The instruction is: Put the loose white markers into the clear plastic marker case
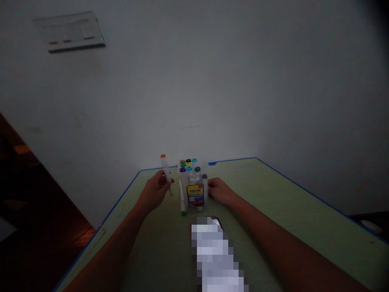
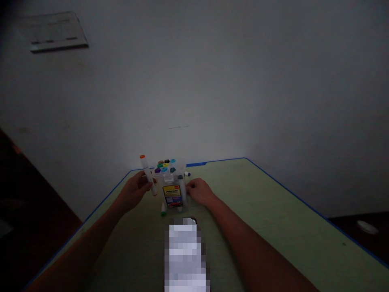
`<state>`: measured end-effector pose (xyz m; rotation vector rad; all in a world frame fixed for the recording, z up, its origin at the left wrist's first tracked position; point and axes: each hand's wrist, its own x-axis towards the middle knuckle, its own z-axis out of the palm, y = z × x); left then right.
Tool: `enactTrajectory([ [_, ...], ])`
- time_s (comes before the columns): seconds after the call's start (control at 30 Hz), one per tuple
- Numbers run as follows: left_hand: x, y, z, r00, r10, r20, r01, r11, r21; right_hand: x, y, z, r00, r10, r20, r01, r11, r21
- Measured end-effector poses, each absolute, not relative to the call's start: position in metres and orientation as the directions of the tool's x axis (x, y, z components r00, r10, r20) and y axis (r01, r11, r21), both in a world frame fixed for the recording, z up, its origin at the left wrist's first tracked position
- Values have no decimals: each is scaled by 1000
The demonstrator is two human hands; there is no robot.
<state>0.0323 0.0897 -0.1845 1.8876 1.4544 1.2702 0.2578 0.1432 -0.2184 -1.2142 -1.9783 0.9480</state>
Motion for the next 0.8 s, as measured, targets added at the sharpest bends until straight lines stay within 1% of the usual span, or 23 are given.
enactTrajectory([
  [0.2, 35, 88, -181, -1, 904, 427, 466, -377, 800, 257, 147, -222, -394, 908, 141, 472, 331, -817],
  [0.33, 34, 89, -183, -3, 888, 459, 492, -399, 774, 257, 147, -223, -391, 908, 151, 466, 336, -818],
  [0.63, 39, 84, -177, -22, 888, 459, 535, -377, 756, 257, 147, -224, -393, 902, 179, 439, 355, -825],
  [0.8, 47, 86, -170, -59, 888, 456, 466, -379, 799, 257, 147, -223, -394, 905, 157, 458, 342, -821],
])
